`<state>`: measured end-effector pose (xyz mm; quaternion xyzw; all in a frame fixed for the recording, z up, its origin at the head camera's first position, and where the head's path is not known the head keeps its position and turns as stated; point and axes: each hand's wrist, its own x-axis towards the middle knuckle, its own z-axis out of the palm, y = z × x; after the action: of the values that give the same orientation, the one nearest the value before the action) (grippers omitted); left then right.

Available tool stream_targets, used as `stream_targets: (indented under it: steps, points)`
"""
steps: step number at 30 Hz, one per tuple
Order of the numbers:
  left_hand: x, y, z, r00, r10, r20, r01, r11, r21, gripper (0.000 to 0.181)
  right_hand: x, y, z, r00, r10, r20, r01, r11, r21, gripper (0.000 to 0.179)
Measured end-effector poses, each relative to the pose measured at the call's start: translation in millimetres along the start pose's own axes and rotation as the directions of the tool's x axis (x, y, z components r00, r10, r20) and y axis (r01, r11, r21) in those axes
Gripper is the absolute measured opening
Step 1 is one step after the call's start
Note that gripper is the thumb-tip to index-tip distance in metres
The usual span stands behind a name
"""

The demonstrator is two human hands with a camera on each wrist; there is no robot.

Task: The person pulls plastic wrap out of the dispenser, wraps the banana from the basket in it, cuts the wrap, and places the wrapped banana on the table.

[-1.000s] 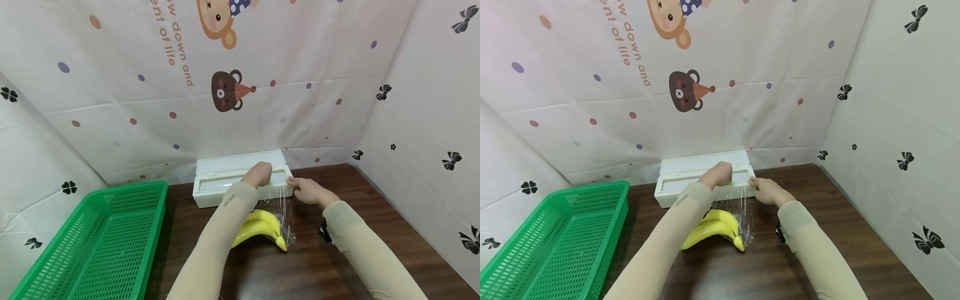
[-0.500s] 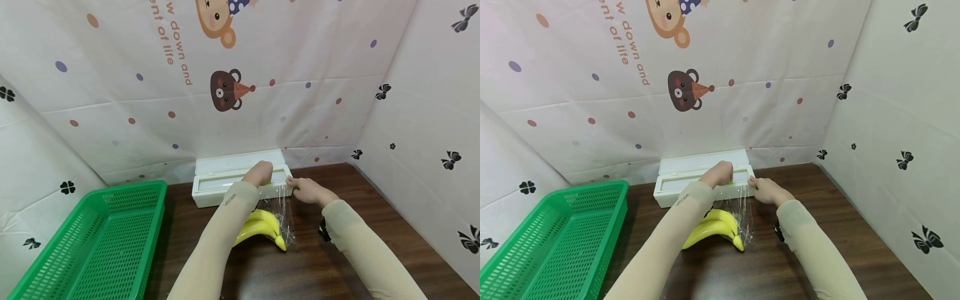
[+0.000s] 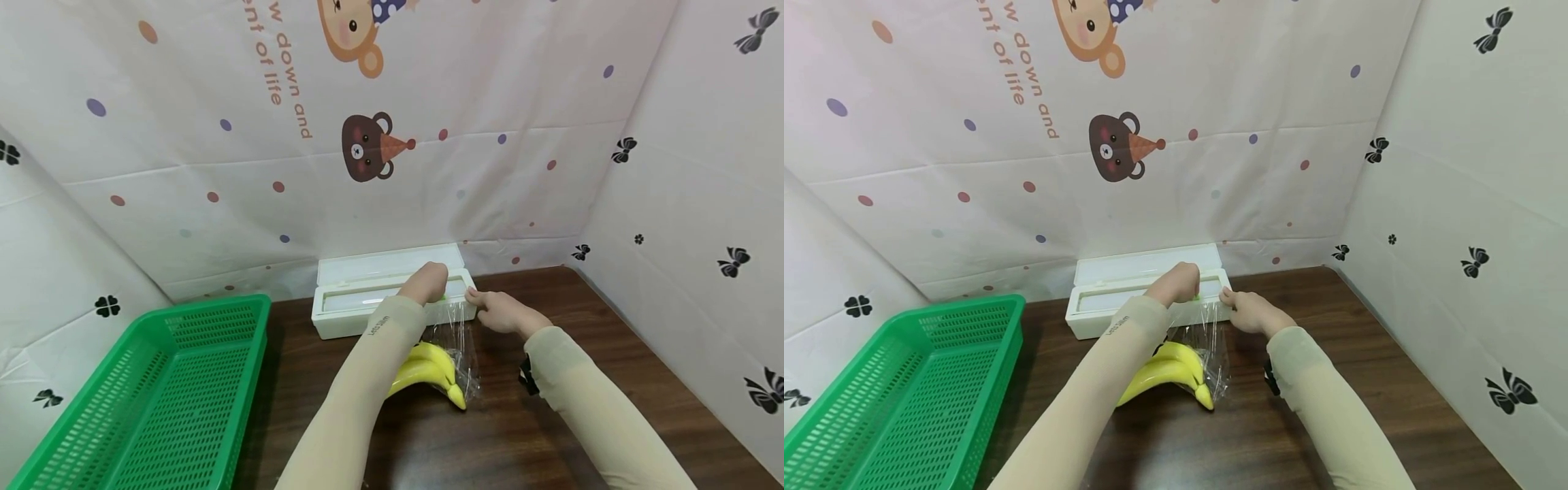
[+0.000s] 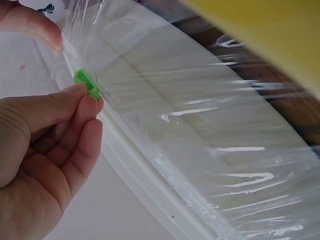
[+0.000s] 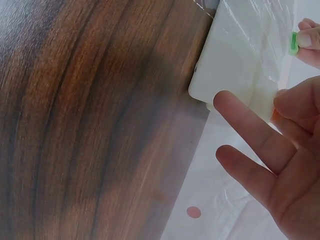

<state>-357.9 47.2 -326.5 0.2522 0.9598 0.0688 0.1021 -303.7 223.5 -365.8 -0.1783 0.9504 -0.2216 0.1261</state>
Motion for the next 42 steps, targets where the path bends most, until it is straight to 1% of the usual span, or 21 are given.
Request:
stream_targets:
  steps: [7,13,17,23,29,36,42]
  points:
    - [1.4,4.5,1.2,1.000,-0.004,-0.001,0.004,1.000,-0.018,0.031,-0.5,-1.2,0.7,1.000,0.013,0.016,-0.013,1.000,0.004,0.052]
    - [2.2,7.8,1.2,1.000,-0.002,-0.002,0.002,1.000,-0.018,0.030,-1.7,-2.1,0.9,1.000,0.013,0.028,-0.013,1.000,0.014,0.052]
    - [2.0,10.2,0.3,1.000,-0.008,-0.021,0.007,1.000,-0.025,0.031,-1.5,-3.1,0.1,0.999,0.015,0.030,-0.015,1.000,0.005,0.053]
    - [2.1,13.5,1.9,0.998,0.003,-0.064,-0.003,1.000,-0.006,0.032,0.2,-4.3,0.1,1.000,0.014,0.024,-0.014,1.000,0.002,0.053]
    - [4.6,16.4,0.8,0.999,-0.015,-0.052,0.014,1.000,-0.024,0.031,1.6,-5.4,0.5,1.000,0.008,0.016,-0.008,1.000,0.002,0.053]
    - [4.7,20.5,2.8,0.997,-0.003,-0.077,0.005,1.000,0.020,0.025,0.5,-3.8,0.4,1.000,-0.008,0.005,0.008,1.000,0.017,0.054]
    - [7.6,24.9,8.1,0.996,0.012,-0.092,-0.008,0.999,0.043,0.024,-4.4,5.3,0.7,1.000,-0.011,-0.010,0.011,1.000,0.000,0.053]
